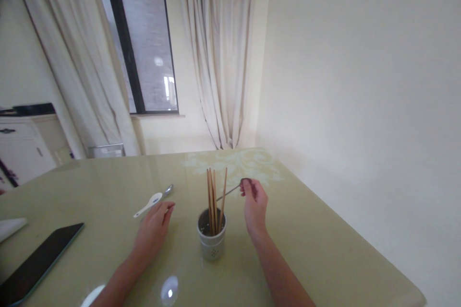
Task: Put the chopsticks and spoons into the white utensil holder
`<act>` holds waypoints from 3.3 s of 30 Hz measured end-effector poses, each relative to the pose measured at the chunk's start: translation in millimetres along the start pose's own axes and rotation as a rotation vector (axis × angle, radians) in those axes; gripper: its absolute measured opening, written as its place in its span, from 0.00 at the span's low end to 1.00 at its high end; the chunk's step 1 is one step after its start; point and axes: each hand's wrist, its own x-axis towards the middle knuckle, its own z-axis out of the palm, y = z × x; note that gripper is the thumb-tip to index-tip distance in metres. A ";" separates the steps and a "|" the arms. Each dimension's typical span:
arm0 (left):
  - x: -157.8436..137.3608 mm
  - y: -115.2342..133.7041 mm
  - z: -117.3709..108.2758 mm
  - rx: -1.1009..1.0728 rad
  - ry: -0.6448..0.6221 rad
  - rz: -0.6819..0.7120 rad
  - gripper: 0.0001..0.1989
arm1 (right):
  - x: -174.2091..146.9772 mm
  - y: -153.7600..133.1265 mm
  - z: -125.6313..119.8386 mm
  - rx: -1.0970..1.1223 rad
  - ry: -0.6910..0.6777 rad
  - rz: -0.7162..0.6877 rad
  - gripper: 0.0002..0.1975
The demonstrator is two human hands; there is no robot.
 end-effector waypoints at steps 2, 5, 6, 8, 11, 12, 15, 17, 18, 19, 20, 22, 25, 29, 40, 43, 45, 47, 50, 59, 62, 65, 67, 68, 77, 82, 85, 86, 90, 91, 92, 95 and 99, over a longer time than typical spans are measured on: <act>-0.3 -14.3 -7.2 0.300 -0.028 -0.022 0.19 | 13.0 -5.2 -12.8 0.030 0.161 -0.113 0.21; -3.9 -22.4 -14.1 0.576 -0.127 -0.064 0.21 | 28.3 -13.0 -30.0 0.133 0.303 -0.211 0.21; -4.9 -22.2 -15.0 0.619 -0.153 -0.069 0.21 | 31.7 -15.2 -34.3 0.177 0.325 -0.218 0.21; -5.6 -20.1 -15.2 0.659 -0.180 -0.069 0.21 | 35.7 -18.5 -40.0 0.258 0.333 -0.201 0.22; -4.5 -18.4 -14.3 0.663 -0.169 -0.078 0.21 | 34.0 -22.4 -39.2 0.329 0.291 -0.140 0.23; -3.8 -18.7 -14.2 0.659 -0.163 -0.088 0.21 | 31.4 -23.7 -36.5 0.335 0.269 -0.115 0.23; -2.2 -20.8 -15.8 0.631 -0.181 -0.134 0.19 | 18.8 -28.2 -23.9 0.323 0.179 -0.051 0.23; -1.4 -21.2 -17.9 0.600 -0.210 -0.149 0.18 | 8.2 -31.2 -14.9 0.278 0.069 -0.028 0.22; -1.2 -20.9 -18.9 0.587 -0.219 -0.152 0.18 | 2.9 -32.5 -10.9 0.246 0.004 -0.021 0.21; -1.2 -20.2 -19.7 0.574 -0.221 -0.152 0.17 | -2.2 -33.6 -7.5 0.209 -0.066 -0.014 0.20; -1.3 -19.3 -20.0 0.561 -0.215 -0.149 0.17 | -7.0 -34.4 -4.7 0.170 -0.133 -0.006 0.19; -1.7 -17.6 -19.1 0.522 -0.192 -0.138 0.16 | -15.1 -35.3 -0.5 0.097 -0.249 0.010 0.18; -2.2 -16.2 -14.1 0.387 -0.134 -0.126 0.15 | -23.4 -34.3 2.9 0.013 -0.345 0.002 0.18; -1.3 -12.3 -6.8 0.030 0.001 -0.096 0.12 | -27.8 -29.8 4.2 -0.115 -0.328 -0.071 0.18; -21.1 39.4 -8.6 -0.507 0.038 0.108 0.18 | -39.8 -30.0 -3.1 -0.318 -0.297 -0.611 0.11; -31.2 46.9 -5.6 -0.529 0.031 0.258 0.17 | -49.7 -33.9 -0.9 -0.285 -0.430 -0.775 0.15; -36.3 48.4 -3.8 -0.517 0.039 0.319 0.16 | -54.8 -36.5 2.1 -0.258 -0.452 -0.790 0.15; -38.1 46.6 -3.2 -0.480 0.059 0.345 0.17 | -56.4 -38.0 4.6 -0.223 -0.400 -0.760 0.15; -30.1 35.9 -5.4 -0.384 0.133 0.297 0.19 | -50.1 -37.9 4.0 -0.156 -0.198 -0.678 0.10; -0.3 -30.9 -9.2 0.425 0.060 -0.137 0.24 | -26.8 -42.3 -9.2 -0.170 0.035 -0.663 0.07; -4.2 -38.6 -5.7 0.538 -0.020 -0.209 0.24 | -32.6 -40.2 -6.4 -0.206 -0.074 -0.727 0.13; -3.9 -35.7 -7.8 0.573 -0.083 -0.239 0.22 | -38.9 -34.1 -2.4 -0.210 -0.225 -0.743 0.19; -1.8 -32.2 -12.7 0.578 -0.126 -0.237 0.21 | -41.8 -30.2 0.2 -0.216 -0.313 -0.732 0.22; -0.7 -31.2 -15.5 0.574 -0.146 -0.231 0.20 | -42.9 -28.8 1.4 -0.223 -0.339 -0.730 0.22; 7.9 -43.1 -11.4 0.107 -0.050 -0.228 0.12 | -47.9 -29.4 7.5 -0.276 -0.344 -0.755 0.12; 1.0 -2.0 -12.6 -0.352 0.332 0.009 0.11 | -55.4 -28.9 7.2 -0.283 -0.417 -0.757 0.13; -15.9 34.1 -16.8 -0.408 0.433 0.265 0.07 | -61.0 -27.9 7.0 -0.286 -0.468 -0.743 0.19; -22.5 44.2 -16.8 -0.408 0.448 0.367 0.07 | -62.8 -27.8 7.2 -0.285 -0.485 -0.741 0.21; -42.0 67.3 -10.2 -0.450 0.370 0.597 0.12 | -67.6 -29.6 8.7 -0.256 -0.500 -0.769 0.16; -44.1 68.7 -8.1 -0.469 0.359 0.608 0.12 | -67.3 -30.6 8.8 -0.249 -0.479 -0.774 0.15; -45.2 68.8 -6.3 -0.492 0.361 0.608 0.12 | -66.0 -31.7 8.6 -0.243 -0.443 -0.773 0.14; -44.8 63.2 -2.3 -0.544 0.366 0.564 0.19 | -55.2 -35.9 4.7 -0.223 -0.227 -0.728 0.11; -45.0 52.9 6.4 -0.542 0.141 0.448 0.39 | -33.4 -38.8 -6.9 -0.262 -0.019 -0.716 0.11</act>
